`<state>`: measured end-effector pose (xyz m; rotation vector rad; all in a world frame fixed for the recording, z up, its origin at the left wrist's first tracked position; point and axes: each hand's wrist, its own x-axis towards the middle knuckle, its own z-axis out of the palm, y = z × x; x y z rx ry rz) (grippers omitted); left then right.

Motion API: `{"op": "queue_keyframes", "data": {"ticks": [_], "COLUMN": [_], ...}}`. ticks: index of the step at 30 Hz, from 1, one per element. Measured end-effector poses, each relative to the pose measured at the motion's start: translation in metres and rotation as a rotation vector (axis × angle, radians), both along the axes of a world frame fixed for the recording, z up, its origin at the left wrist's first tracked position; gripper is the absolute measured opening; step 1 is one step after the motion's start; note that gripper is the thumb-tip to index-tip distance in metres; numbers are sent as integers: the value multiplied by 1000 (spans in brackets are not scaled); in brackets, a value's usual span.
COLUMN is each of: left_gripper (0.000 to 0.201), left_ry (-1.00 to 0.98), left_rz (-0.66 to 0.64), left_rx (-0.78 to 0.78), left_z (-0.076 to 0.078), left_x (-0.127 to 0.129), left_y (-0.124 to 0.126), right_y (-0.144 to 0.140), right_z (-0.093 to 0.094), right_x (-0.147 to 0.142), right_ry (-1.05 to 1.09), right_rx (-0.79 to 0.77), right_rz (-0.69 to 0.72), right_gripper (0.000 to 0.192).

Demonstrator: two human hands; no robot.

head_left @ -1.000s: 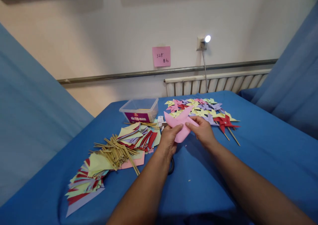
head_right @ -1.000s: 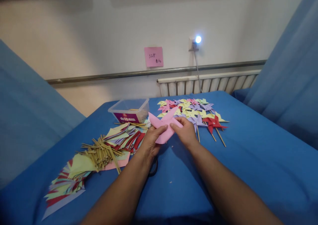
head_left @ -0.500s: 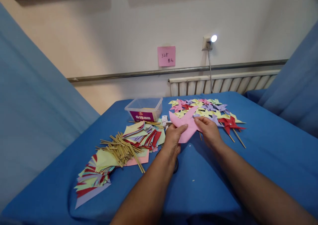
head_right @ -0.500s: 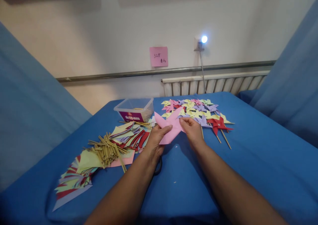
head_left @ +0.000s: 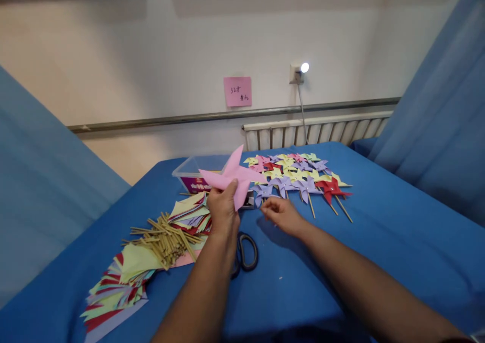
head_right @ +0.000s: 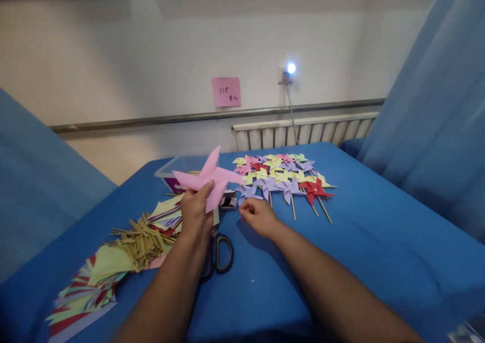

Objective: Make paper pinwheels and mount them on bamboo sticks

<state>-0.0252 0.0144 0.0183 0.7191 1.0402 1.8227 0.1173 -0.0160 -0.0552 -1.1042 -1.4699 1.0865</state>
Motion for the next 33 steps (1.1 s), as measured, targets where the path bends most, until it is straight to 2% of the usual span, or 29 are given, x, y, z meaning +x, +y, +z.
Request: {"op": "queue_keyframes", "data": {"ticks": [3, 10, 15, 17, 19, 23, 28, 33], "left_gripper": [44, 46, 44, 45, 41, 35, 36, 40], "left_ry": [44, 60, -40, -81, -105, -133, -140, -95], "left_rz": [-1, -167, -186, -119, 25, 241, 337, 444], "left_rx": [21, 41, 33, 36, 83, 140, 134, 174], "left_z": [-4, -20, -8, 1, 9, 15, 15, 18], "left_x": [-10, -16, -25, -36, -48, -64, -68, -72], "left_y": [7, 7, 1, 1, 1, 4, 4, 1], "right_y": [-4, -4, -5, -5, -6, -7, -9, -8], "right_z": [-5, -14, -17, -17, -18, -18, -19, -24], "right_x": [-4, -3, -3, -2, -2, -1, -1, 2], "right_ry": [-158, -241, -224, -204, -194, -186, -191, -205], "right_rx": [58, 62, 49, 34, 19, 9, 24, 55], "right_rz": [106, 142, 152, 151, 139, 132, 141, 76], "right_gripper": [9, 7, 7, 8, 8, 9, 12, 13]}}
